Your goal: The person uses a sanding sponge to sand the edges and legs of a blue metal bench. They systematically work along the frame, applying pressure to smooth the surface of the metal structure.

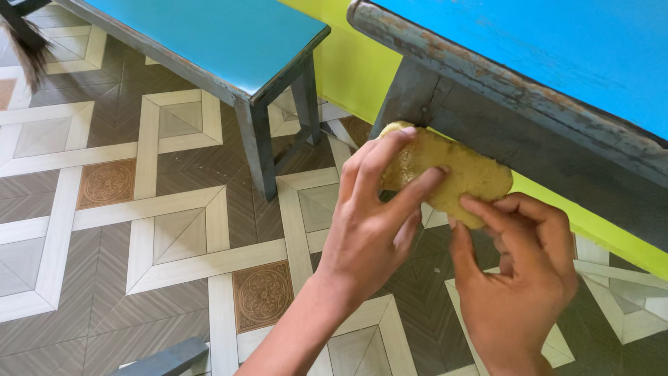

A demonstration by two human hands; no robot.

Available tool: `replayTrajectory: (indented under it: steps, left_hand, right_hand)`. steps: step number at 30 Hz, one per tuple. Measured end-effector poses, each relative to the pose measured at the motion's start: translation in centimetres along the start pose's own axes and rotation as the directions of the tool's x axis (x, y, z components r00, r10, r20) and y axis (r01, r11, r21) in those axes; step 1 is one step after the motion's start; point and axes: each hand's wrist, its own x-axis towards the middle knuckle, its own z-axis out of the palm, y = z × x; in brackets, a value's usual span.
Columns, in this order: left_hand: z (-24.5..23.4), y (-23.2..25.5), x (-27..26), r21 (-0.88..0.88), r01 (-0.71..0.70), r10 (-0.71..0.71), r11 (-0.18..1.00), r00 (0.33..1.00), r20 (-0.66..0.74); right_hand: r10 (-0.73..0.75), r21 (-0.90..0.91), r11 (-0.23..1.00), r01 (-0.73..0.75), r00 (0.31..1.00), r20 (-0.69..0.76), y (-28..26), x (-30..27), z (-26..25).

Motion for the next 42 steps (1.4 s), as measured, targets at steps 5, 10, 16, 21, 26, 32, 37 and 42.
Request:
replayTrajectory:
  steps: [5,10,16,21,26,32,37,42]
  left_hand:
    - [-0.2,1.5,-0.7,-0.037,0.010,-0.011,0.999,0.999,-0.035]
    - [3.1,4.6,0.7,-0.039,-0.075,0.073,0.996,0.995,-0.067]
    - [7.1,9.7,0.4,-0.128,-0.026,0.019,0.991,0.998,-0.062]
    - [9.7,12.3,0.2,-0.184,0.096,-0.115,0.978,0.989,-0.092]
    - [10.9,14.4,0.3,-0.164,0.235,-0.256,0.958,0.959,-0.118]
    - [14.0,18.6,-0.6,-0.211,0.254,-0.274,0.944,0.959,-0.072]
    - [16.4,21.8,-3.4,-0.326,0.221,-0.219,0.919,0.975,0.043]
    - [18.1,23.3,-4.7,-0.397,0.208,-0.193,0.894,0.978,0.078]
  right_hand:
    - [-0.099,-0.056,0.994,0.098,0.995,-0.021,0.4,-0.5,-2.2]
    - [0.006,-0.132,0.991,-0.008,1.000,-0.016,3.8,-0.1,-6.3]
    - [0.146,0.346,0.934,-0.092,0.980,-0.132,10.9,-1.6,-8.4]
    - [0.086,-0.117,0.987,-0.113,0.973,-0.216,9.7,-1.4,-10.4]
    - [-0.030,-0.153,0.988,-0.013,0.961,-0.276,8.3,-0.6,-11.0]
    - [0.004,-0.104,0.994,-0.037,0.955,-0.296,11.7,-2.5,-14.8]
    - [0.084,-0.095,0.988,-0.125,0.933,-0.351,14.8,-5.0,-18.5]
    - [0.149,-0.199,0.947,-0.251,0.895,-0.420,14.4,-5.5,-19.8]
